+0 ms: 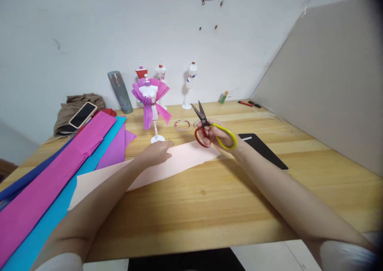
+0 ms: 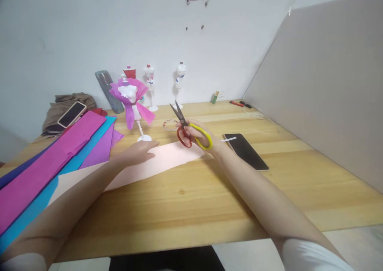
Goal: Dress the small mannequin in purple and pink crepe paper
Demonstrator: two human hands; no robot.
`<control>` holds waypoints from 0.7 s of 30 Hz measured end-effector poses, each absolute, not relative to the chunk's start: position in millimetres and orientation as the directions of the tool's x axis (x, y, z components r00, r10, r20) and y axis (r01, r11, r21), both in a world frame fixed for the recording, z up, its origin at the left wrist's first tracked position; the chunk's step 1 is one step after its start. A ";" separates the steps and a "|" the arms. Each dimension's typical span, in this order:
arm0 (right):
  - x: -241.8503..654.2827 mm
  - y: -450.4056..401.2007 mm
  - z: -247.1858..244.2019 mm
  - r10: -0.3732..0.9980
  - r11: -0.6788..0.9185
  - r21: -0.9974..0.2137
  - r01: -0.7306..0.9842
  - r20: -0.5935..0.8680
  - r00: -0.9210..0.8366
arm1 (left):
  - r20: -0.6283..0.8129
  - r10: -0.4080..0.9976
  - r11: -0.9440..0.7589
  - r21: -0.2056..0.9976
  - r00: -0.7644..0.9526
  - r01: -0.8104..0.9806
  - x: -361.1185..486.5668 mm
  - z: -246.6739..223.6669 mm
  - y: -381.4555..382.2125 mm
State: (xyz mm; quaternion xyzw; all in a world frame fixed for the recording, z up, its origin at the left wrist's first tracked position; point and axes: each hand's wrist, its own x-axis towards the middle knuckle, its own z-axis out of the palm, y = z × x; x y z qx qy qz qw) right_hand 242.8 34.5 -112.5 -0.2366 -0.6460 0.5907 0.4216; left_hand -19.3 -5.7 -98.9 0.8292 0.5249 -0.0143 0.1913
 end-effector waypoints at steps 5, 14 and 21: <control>245.3 37.9 -115.6 0.789 0.179 -0.955 -0.237 0.283 -0.546 | -0.162 0.857 -0.493 0.019 0.489 0.870 7.6 -96.4 -32.1; 248.8 41.0 -116.1 0.785 0.146 -0.959 -0.244 0.263 -0.561 | -0.317 0.706 -0.596 0.216 0.633 0.773 16.5 -111.3 -27.3; 250.7 41.1 -117.6 0.770 0.140 -0.955 -0.260 0.270 -0.578 | -0.273 0.709 -0.549 0.366 0.651 0.751 10.3 -120.8 -17.5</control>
